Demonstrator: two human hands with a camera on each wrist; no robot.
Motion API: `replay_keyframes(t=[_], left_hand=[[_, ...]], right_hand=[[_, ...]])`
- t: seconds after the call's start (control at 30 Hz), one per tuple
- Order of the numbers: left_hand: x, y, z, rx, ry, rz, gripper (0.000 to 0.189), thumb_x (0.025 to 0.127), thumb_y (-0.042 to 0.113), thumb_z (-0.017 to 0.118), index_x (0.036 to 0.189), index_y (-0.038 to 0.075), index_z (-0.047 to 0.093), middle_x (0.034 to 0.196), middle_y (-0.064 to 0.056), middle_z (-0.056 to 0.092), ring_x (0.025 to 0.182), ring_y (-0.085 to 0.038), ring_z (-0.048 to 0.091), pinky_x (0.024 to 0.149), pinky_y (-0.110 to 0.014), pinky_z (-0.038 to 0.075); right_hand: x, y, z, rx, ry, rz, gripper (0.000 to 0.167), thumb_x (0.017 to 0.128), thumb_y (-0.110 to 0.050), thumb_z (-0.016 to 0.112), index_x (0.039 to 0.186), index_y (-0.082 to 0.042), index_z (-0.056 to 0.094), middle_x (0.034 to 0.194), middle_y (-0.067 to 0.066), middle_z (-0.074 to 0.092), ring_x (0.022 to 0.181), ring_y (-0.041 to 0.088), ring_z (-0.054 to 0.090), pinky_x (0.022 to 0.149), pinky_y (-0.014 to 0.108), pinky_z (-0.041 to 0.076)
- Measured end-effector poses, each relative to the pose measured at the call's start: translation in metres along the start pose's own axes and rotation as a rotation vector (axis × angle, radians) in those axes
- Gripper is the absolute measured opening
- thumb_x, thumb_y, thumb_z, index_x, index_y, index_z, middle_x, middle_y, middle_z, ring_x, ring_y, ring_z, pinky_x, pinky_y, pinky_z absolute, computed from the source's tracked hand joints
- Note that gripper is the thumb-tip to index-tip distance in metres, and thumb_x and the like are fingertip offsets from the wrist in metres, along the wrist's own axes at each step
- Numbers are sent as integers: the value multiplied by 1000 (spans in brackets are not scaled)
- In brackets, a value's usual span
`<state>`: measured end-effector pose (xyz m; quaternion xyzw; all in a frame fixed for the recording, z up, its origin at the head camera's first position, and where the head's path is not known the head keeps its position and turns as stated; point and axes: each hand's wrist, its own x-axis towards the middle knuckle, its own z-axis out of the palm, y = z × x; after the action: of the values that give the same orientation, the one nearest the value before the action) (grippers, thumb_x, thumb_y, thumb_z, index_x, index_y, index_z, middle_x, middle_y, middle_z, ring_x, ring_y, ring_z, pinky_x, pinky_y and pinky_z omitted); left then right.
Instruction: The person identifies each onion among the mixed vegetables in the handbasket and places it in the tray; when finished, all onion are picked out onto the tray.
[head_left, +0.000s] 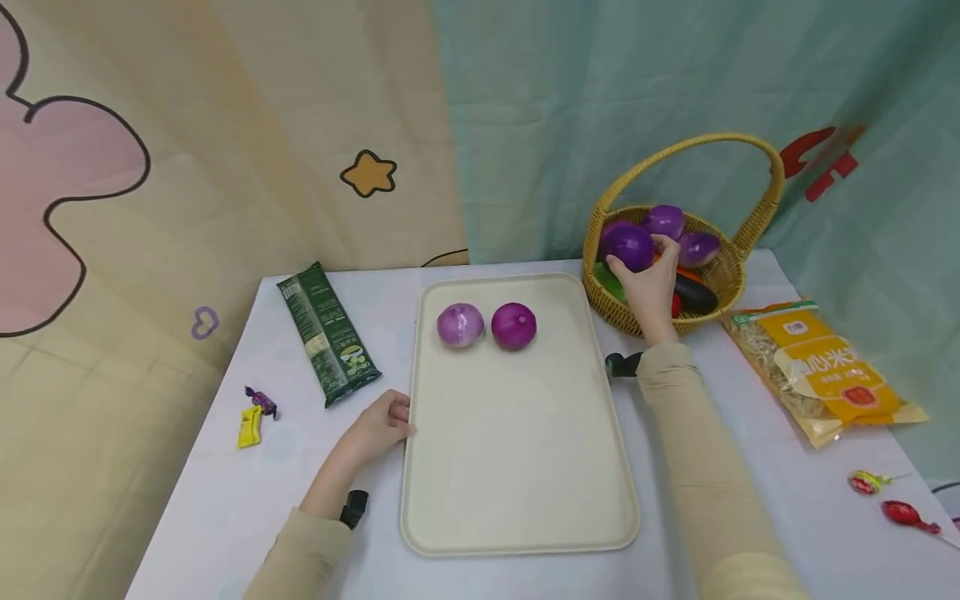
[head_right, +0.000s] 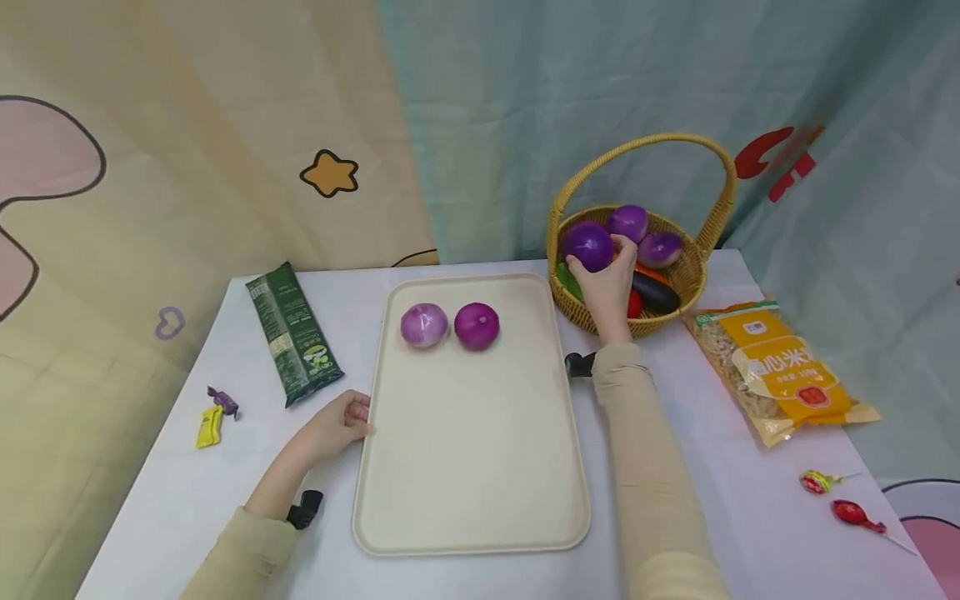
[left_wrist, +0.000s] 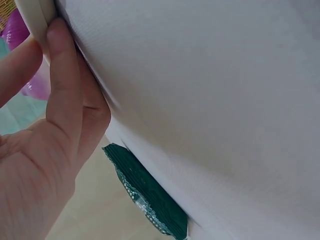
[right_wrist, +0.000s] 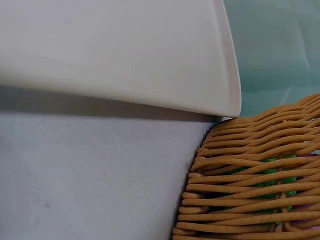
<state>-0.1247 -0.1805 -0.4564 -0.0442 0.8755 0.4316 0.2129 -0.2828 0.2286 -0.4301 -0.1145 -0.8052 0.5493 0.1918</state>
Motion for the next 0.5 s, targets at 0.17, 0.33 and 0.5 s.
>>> replay_keyframes(t=[0.17, 0.33, 0.5], left_hand=[[2, 3, 1, 5, -14, -5, 35, 90, -2, 62, 123, -6, 51, 98, -14, 58, 84, -19, 59, 73, -30, 53], [4, 2, 1, 23, -10, -18, 35, 91, -1, 63, 123, -5, 52, 99, -13, 59, 85, -19, 59, 74, -29, 53], [3, 1, 1, 22, 8, -28, 34, 91, 0, 63, 123, -5, 52, 99, -13, 59, 86, -19, 60, 74, -30, 54]], right_hand=[[-12, -7, -13, 67, 0, 100, 80, 82, -46, 75, 138, -16, 26, 151, 13, 31, 142, 22, 31, 119, 38, 28], [-41, -23, -19, 151, -59, 139, 80, 85, -40, 75, 142, -16, 25, 151, 11, 33, 135, 20, 36, 115, 36, 33], [-88, -43, -2, 200, -272, 123, 77, 88, -25, 73, 148, -11, 27, 144, 16, 40, 130, 27, 46, 112, 43, 40]])
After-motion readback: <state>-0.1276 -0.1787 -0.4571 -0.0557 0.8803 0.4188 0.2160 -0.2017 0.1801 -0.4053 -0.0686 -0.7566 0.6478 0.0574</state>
